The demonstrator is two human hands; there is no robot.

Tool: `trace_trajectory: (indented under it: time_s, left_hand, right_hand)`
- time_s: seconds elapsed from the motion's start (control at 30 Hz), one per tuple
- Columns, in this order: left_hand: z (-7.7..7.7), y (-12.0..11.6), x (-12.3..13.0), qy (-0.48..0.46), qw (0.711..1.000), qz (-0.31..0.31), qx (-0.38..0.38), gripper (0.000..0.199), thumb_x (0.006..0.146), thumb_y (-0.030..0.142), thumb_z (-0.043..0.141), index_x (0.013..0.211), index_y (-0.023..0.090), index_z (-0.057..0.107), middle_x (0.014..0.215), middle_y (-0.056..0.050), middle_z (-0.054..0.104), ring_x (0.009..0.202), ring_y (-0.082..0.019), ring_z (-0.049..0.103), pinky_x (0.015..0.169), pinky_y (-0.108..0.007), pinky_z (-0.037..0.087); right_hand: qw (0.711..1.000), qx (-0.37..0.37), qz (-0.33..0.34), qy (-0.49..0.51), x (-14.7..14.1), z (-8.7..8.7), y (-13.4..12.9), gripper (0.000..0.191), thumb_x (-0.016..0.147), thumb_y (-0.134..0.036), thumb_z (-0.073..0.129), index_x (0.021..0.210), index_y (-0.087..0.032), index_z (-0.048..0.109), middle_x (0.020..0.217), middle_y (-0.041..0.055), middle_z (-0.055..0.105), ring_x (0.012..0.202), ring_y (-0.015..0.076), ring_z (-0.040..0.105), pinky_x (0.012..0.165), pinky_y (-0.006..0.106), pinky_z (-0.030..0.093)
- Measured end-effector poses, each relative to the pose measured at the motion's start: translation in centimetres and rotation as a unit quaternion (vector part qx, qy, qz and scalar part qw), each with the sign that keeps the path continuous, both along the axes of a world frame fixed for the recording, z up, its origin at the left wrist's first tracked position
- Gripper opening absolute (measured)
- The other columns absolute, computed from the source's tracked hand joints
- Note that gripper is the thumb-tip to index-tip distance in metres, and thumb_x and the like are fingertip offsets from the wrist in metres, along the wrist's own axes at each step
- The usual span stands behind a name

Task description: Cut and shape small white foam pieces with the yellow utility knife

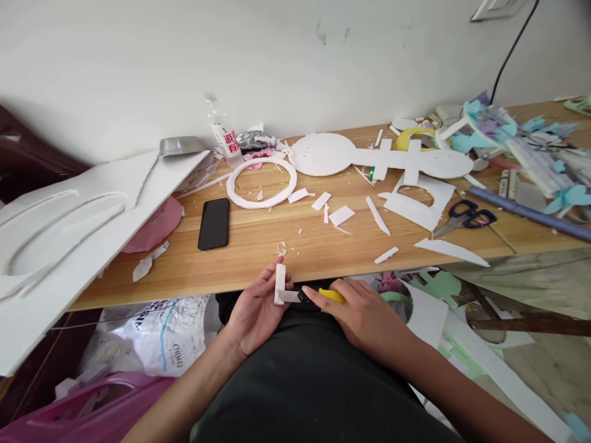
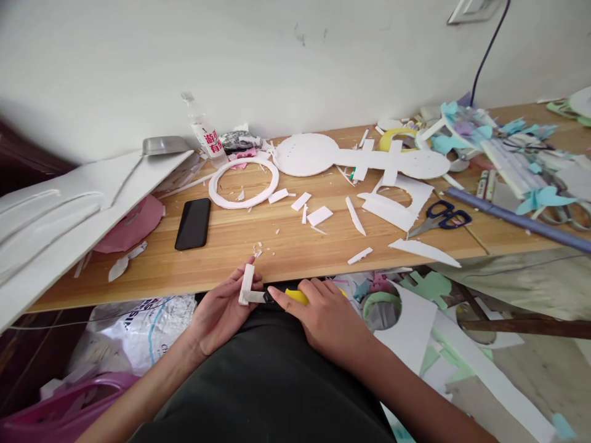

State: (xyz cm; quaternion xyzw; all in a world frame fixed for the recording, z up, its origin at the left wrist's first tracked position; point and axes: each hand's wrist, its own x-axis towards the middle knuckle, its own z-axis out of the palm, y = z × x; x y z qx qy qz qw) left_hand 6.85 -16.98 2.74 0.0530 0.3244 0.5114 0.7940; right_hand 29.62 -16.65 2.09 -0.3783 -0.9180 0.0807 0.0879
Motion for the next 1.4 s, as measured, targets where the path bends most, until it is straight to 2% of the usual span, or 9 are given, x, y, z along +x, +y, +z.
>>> trace_trajectory:
  time_s: [0.17, 0.57, 0.73, 0.87, 1.03, 1.23, 1.4]
  left_hand:
    - [0.1, -0.1, -0.2, 0.017, 1.000, 0.007, 0.002, 0.020, 0.086, 0.009, 0.057, 0.105, 0.014, 0.059, 0.090, -0.007, 0.062, 0.079, -0.014, 0.061, 0.069, -0.024, 0.048]
    - [-0.4, 0.1, 0.2, 0.027, 0.999, -0.003, 0.029, 0.020, 0.087, 0.013, 0.058, 0.107, 0.015, 0.057, 0.089, -0.005, 0.060, 0.076, -0.012, 0.058, 0.070, -0.023, 0.047]
    - [-0.4, -0.1, 0.8, 0.056, 0.998, 0.001, 0.022, 0.032, 0.079, 0.003, 0.061, 0.109, 0.016, 0.057, 0.087, -0.003, 0.060, 0.073, -0.010, 0.057, 0.069, -0.022, 0.045]
    - [-0.6, -0.1, 0.6, 0.035, 0.999, -0.010, 0.022, 0.037, 0.074, 0.001, 0.062, 0.107, 0.015, 0.056, 0.087, -0.003, 0.060, 0.076, -0.011, 0.057, 0.069, -0.022, 0.044]
    - [-0.7, 0.0, 0.6, 0.005, 0.999, -0.012, 0.036, 0.028, 0.078, 0.009, 0.065, 0.104, 0.015, 0.055, 0.086, -0.004, 0.057, 0.076, -0.012, 0.056, 0.071, -0.023, 0.044]
    - [-0.7, -0.1, 0.5, 0.016, 0.999, -0.023, 0.032, 0.038, 0.073, -0.006, 0.053, 0.105, 0.015, 0.056, 0.087, -0.003, 0.054, 0.076, -0.011, 0.054, 0.070, -0.021, 0.044]
    - [-1.0, -0.4, 0.2, -0.020, 0.999, -0.020, 0.029, 0.026, 0.081, 0.003, 0.055, 0.105, 0.015, 0.055, 0.088, -0.005, 0.054, 0.077, -0.012, 0.054, 0.070, -0.021, 0.045]
  right_hand:
    - [1.000, 0.025, 0.014, 0.008, -0.9, 0.6, 0.5, 0.065, 0.089, -0.011, 0.052, 0.145, -0.040, 0.037, 0.093, 0.0065, 0.055, 0.086, 0.0209, 0.051, 0.081, 0.033, 0.039]
    - [1.000, 0.024, 0.010, -0.009, -0.6, 0.4, 0.5, 0.066, 0.090, -0.011, 0.051, 0.146, -0.041, 0.035, 0.092, 0.0060, 0.053, 0.086, 0.0209, 0.051, 0.080, 0.034, 0.040]
    - [0.999, 0.030, 0.021, -0.008, -1.2, 0.6, 0.6, 0.065, 0.090, -0.010, 0.048, 0.146, -0.040, 0.036, 0.093, 0.0065, 0.054, 0.086, 0.0213, 0.051, 0.081, 0.035, 0.039]
    - [1.000, 0.021, 0.018, 0.006, -0.9, 0.2, 0.4, 0.064, 0.090, -0.011, 0.050, 0.145, -0.039, 0.037, 0.093, 0.0062, 0.054, 0.086, 0.0207, 0.051, 0.080, 0.033, 0.039]
    - [0.999, 0.032, 0.004, 0.009, -0.3, -0.5, 0.2, 0.064, 0.089, -0.012, 0.051, 0.145, -0.040, 0.038, 0.094, 0.0063, 0.055, 0.083, 0.0201, 0.051, 0.078, 0.033, 0.038]
    - [0.999, 0.052, 0.011, 0.012, -1.2, -0.1, 0.3, 0.064, 0.088, -0.010, 0.051, 0.144, -0.039, 0.039, 0.092, 0.0069, 0.055, 0.085, 0.0213, 0.051, 0.080, 0.034, 0.037]
    - [0.998, 0.058, 0.003, 0.008, -0.8, -0.2, 0.2, 0.063, 0.088, -0.010, 0.051, 0.143, -0.039, 0.042, 0.092, 0.0065, 0.055, 0.084, 0.0213, 0.051, 0.079, 0.033, 0.036]
